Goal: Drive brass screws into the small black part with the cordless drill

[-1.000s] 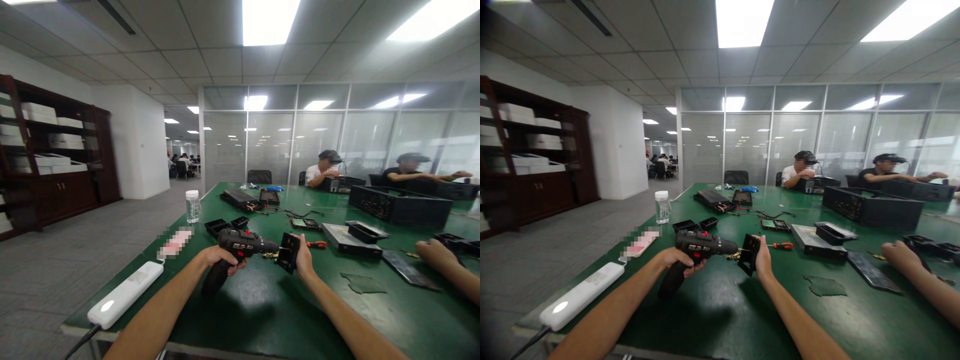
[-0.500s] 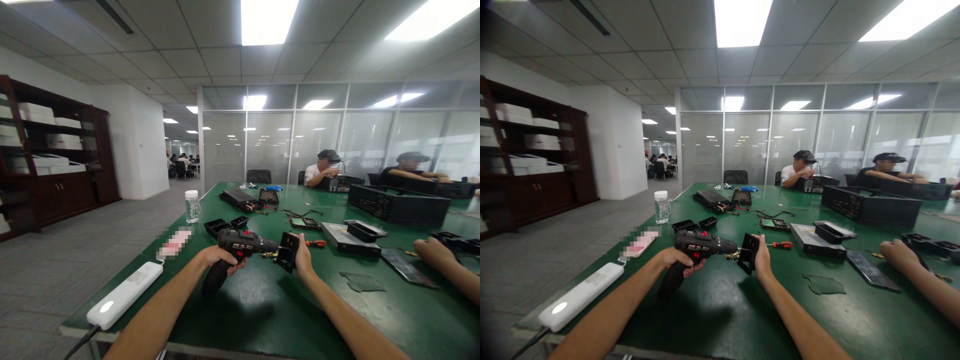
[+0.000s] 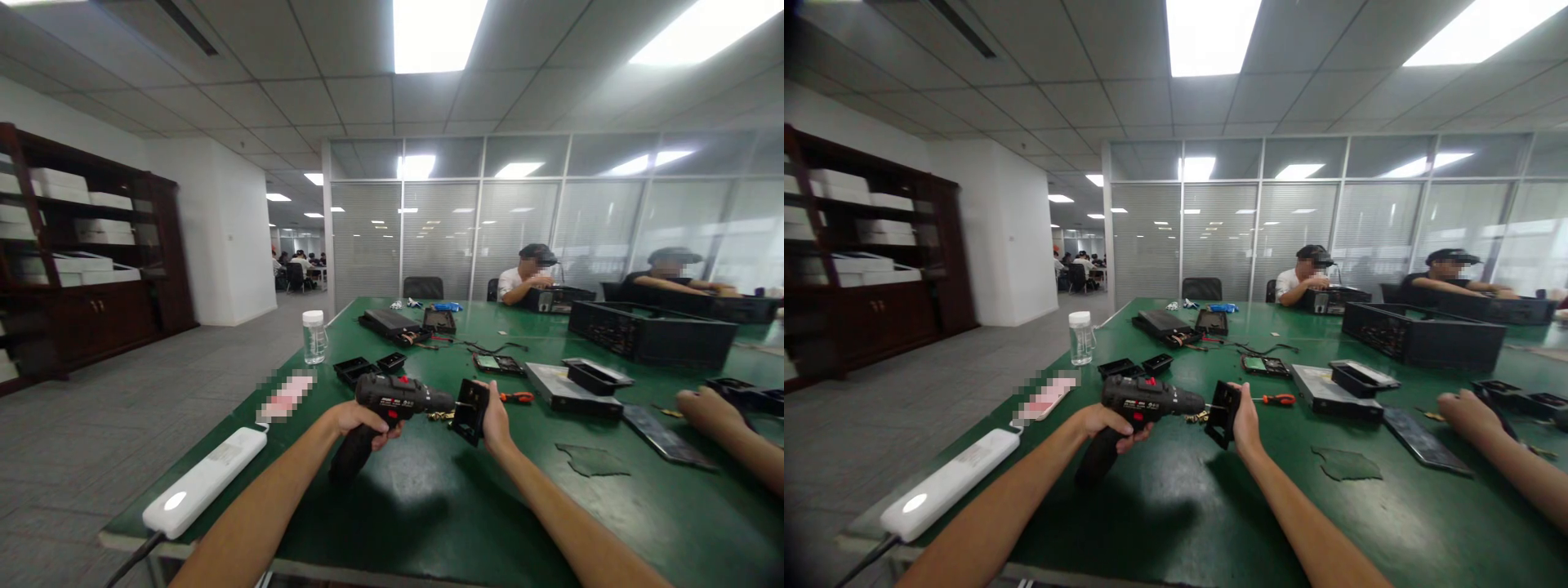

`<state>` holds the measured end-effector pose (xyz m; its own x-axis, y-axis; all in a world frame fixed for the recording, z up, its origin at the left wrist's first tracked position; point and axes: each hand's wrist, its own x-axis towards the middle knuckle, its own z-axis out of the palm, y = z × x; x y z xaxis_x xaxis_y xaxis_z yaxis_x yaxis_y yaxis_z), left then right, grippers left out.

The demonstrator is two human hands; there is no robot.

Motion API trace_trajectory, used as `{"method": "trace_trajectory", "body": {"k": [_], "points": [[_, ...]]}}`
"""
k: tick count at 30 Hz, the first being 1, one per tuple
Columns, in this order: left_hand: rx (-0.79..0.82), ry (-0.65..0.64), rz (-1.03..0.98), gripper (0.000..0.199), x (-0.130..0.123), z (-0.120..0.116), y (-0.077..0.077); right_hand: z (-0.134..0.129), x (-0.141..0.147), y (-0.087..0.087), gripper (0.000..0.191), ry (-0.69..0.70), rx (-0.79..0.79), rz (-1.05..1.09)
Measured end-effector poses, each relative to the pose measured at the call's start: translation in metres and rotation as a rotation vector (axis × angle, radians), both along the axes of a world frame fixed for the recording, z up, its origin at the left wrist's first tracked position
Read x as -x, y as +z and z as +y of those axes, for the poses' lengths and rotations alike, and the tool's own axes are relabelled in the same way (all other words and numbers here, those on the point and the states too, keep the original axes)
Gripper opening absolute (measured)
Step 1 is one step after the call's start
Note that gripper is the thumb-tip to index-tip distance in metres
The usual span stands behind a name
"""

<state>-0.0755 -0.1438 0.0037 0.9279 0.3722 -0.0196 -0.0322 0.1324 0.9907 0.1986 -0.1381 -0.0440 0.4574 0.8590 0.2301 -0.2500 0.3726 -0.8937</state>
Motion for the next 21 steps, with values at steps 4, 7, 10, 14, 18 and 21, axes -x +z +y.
{"method": "trace_trajectory", "body": {"k": [4, 7, 10, 14, 18, 21], "points": [[0.002, 0.002, 0.0, 0.038, -0.0001, -0.0023, 0.0022, 0.0013, -0.0005, -0.0016, 0.053, 0.001, 0.01, 0.008], [0.002, 0.005, 0.008, 0.038, 0.0, -0.0036, 0.0036, 0.0013, -0.0003, -0.0013, 0.053, 0.001, 0.013, 0.008], [-0.008, 0.003, 0.007, 0.038, -0.0002, -0.0039, 0.0042, -0.0004, 0.0005, 0.0004, 0.054, -0.012, 0.016, -0.003], [-0.009, -0.001, -0.003, 0.038, -0.0006, -0.004, 0.0045, -0.0035, 0.0022, 0.0031, 0.054, 0.001, 0.022, 0.013], [0.005, 0.001, -0.004, 0.039, -0.0007, -0.0043, 0.0047, -0.0051, 0.0035, 0.0042, 0.053, -0.009, 0.025, 0.02], [0.007, -0.001, -0.011, 0.039, -0.0007, -0.0042, 0.0044, -0.0044, 0.003, 0.0033, 0.053, -0.007, 0.021, 0.011]]}}
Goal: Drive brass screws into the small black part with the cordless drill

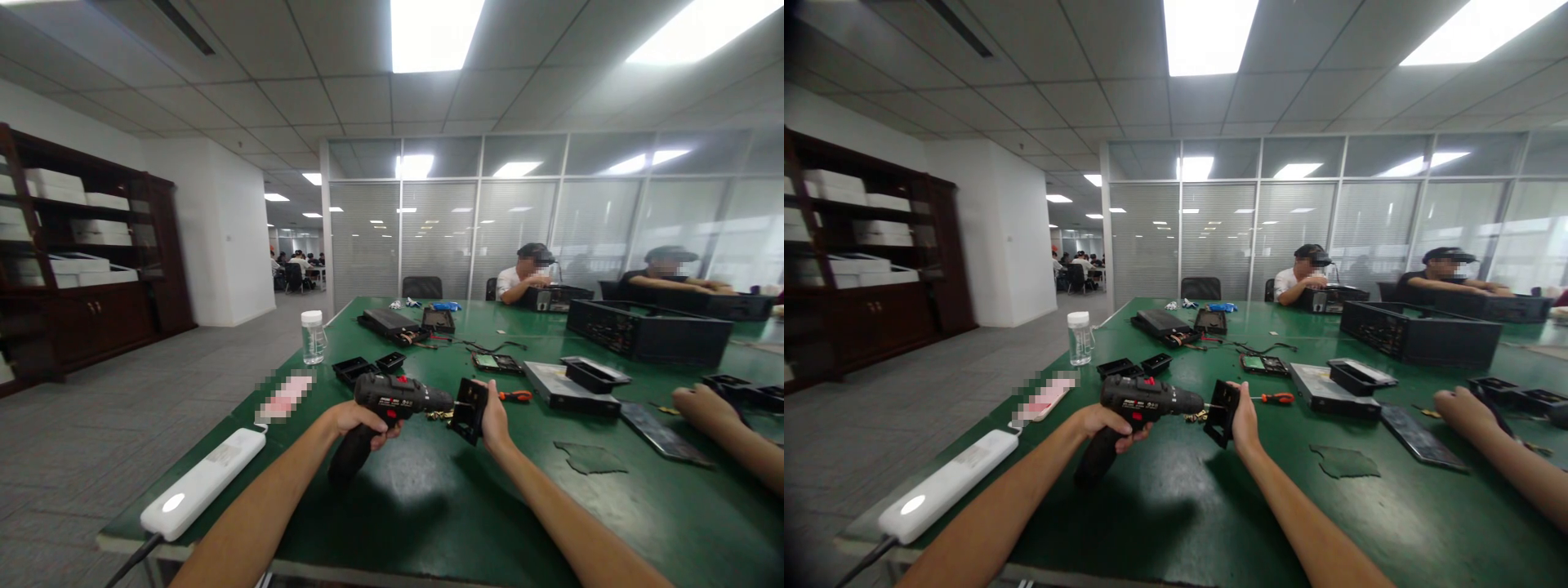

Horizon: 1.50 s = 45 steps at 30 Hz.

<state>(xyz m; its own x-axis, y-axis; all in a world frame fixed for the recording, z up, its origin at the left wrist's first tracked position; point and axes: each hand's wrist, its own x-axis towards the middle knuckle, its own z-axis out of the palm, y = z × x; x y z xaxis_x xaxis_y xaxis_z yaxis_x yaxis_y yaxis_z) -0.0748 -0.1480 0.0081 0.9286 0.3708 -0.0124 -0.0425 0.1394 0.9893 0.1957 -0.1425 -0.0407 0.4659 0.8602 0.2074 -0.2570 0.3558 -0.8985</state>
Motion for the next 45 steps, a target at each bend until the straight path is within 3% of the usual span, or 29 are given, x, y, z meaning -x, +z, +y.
{"method": "trace_trajectory", "body": {"k": [10, 45], "points": [[0.038, 0.0, 0.013, 0.038, -0.0001, 0.0002, -0.0001, 0.0073, -0.0039, -0.0064, 0.052, 0.003, -0.013, -0.007], [0.02, -0.005, 0.024, 0.04, -0.0003, -0.0009, 0.0014, 0.0, 0.0002, 0.0005, 0.052, 0.006, -0.002, 0.007]]}}
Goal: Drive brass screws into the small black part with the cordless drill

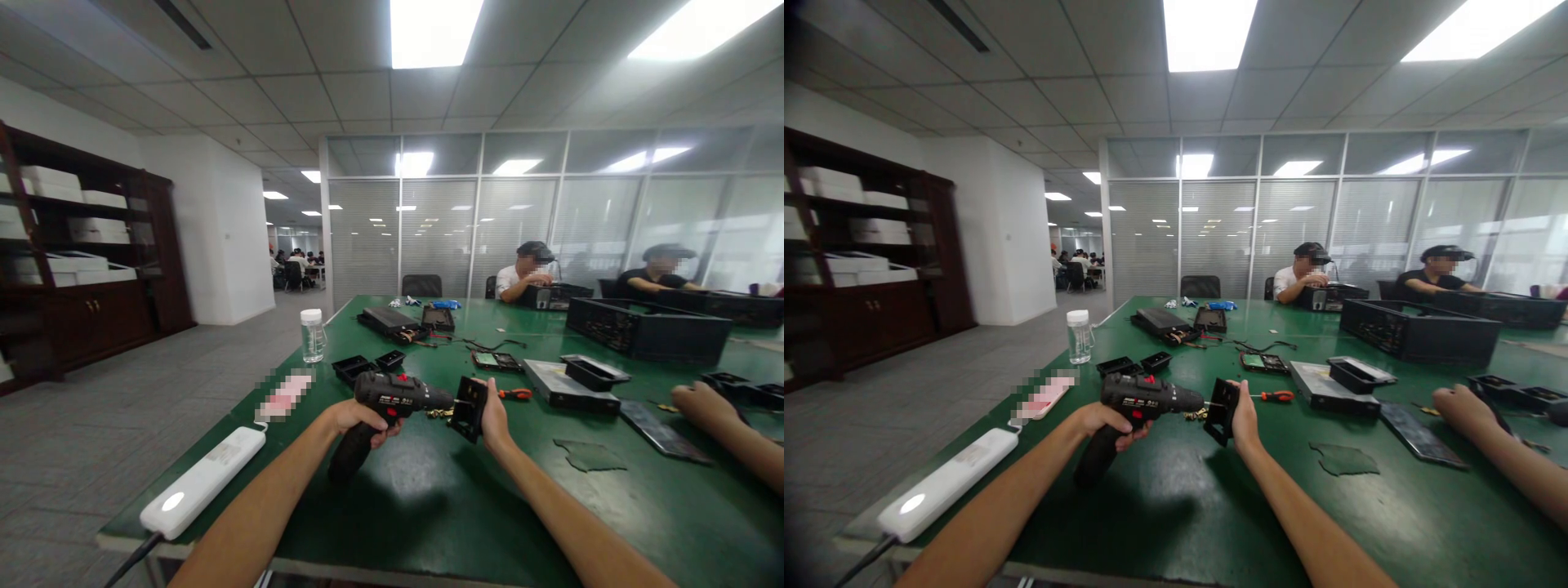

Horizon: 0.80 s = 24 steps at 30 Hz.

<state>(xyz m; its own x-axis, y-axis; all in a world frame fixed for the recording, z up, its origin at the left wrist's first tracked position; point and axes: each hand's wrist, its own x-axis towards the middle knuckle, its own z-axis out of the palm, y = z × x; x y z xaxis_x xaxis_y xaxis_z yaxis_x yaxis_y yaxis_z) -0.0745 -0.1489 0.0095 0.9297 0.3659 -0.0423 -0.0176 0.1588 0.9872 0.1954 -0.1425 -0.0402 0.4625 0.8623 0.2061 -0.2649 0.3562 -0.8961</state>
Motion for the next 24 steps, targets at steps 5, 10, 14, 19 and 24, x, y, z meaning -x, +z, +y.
{"method": "trace_trajectory", "body": {"k": [5, 10, 14, 19, 24], "points": [[0.005, -0.001, -0.016, 0.038, 0.0008, 0.0027, -0.0033, -0.0003, 0.0009, 0.0004, 0.053, 0.006, 0.003, 0.016], [0.018, 0.0, -0.009, 0.039, 0.0007, 0.0034, -0.0036, 0.0017, 0.0002, -0.0015, 0.054, -0.002, 0.006, 0.009], [0.018, 0.0, 0.001, 0.038, 0.0005, 0.0024, -0.0019, 0.002, -0.0004, -0.002, 0.052, -0.011, -0.005, -0.002], [0.003, 0.008, -0.004, 0.039, 0.0008, 0.0035, -0.0031, 0.0024, -0.0003, -0.0016, 0.052, -0.009, 0.011, 0.007], [0.004, 0.012, 0.004, 0.039, 0.0007, 0.0046, -0.0048, 0.0028, -0.0003, -0.0027, 0.052, -0.017, -0.001, 0.016]]}}
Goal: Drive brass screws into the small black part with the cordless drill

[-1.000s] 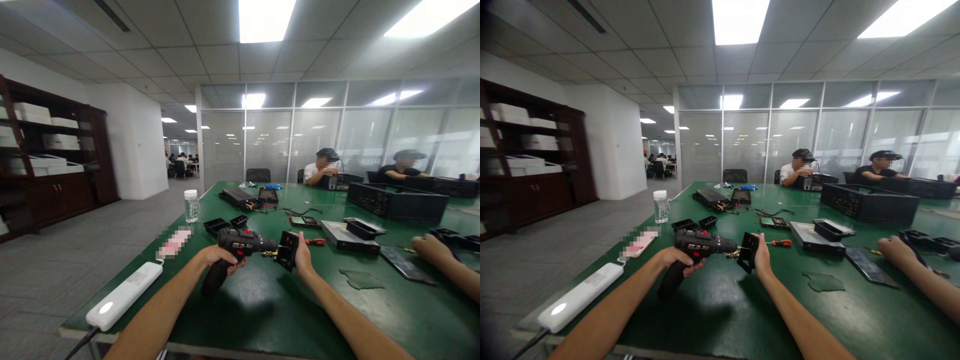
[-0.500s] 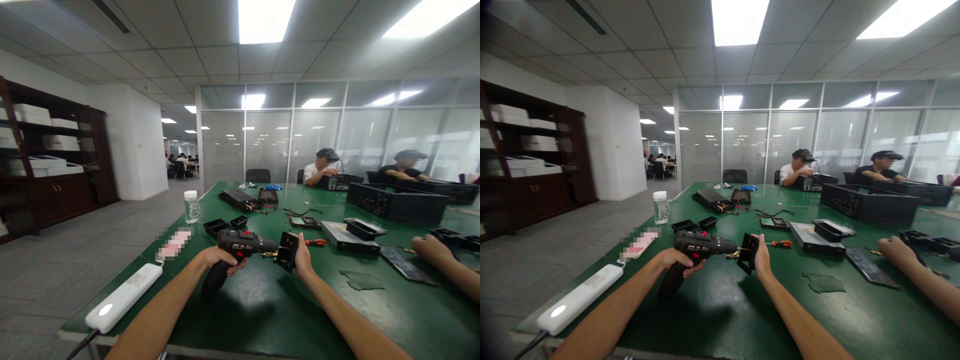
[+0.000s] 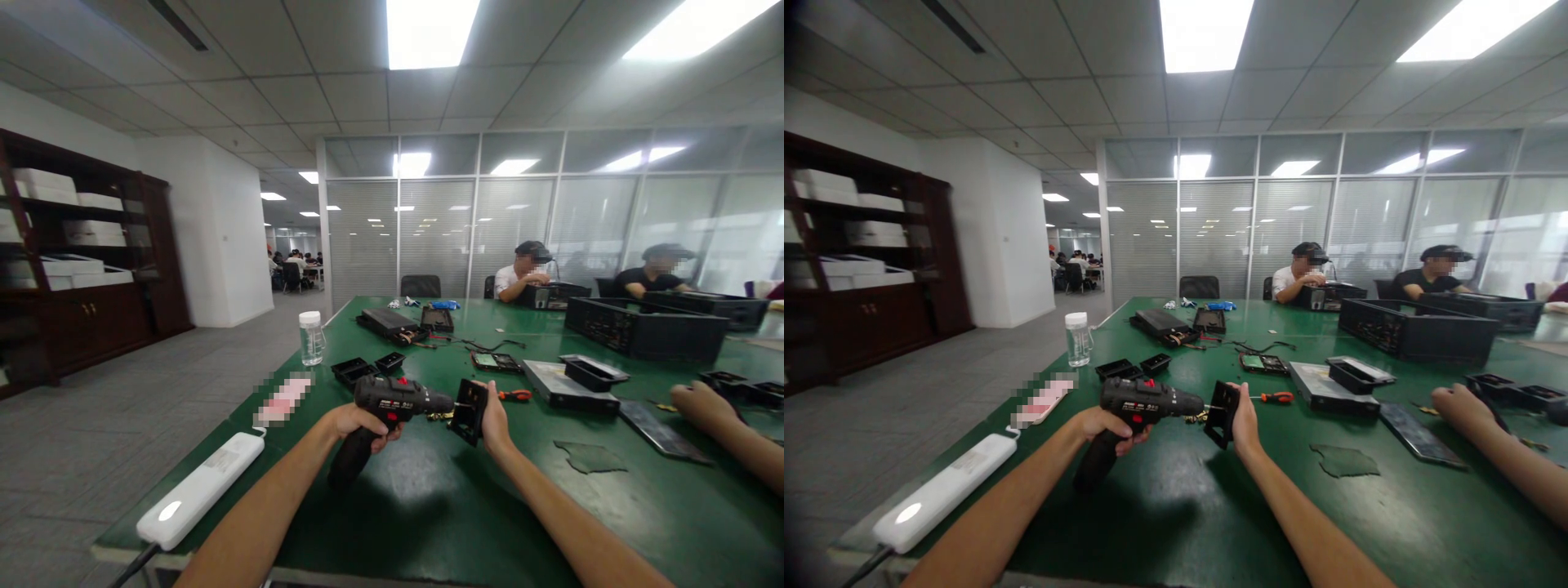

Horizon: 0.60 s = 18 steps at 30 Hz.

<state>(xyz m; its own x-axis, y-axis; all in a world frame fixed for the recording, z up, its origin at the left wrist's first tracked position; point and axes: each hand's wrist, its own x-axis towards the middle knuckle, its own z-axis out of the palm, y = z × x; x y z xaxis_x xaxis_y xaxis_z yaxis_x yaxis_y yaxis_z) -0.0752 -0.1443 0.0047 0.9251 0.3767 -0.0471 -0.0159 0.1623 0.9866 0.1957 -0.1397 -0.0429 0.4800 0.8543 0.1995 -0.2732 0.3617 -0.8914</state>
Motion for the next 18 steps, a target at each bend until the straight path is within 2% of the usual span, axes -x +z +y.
{"method": "trace_trajectory", "body": {"k": [18], "points": [[0.021, -0.019, -0.02, 0.037, 0.0001, 0.0019, -0.0012, -0.0006, -0.0002, -0.0016, 0.052, 0.006, 0.011, -0.019]]}}
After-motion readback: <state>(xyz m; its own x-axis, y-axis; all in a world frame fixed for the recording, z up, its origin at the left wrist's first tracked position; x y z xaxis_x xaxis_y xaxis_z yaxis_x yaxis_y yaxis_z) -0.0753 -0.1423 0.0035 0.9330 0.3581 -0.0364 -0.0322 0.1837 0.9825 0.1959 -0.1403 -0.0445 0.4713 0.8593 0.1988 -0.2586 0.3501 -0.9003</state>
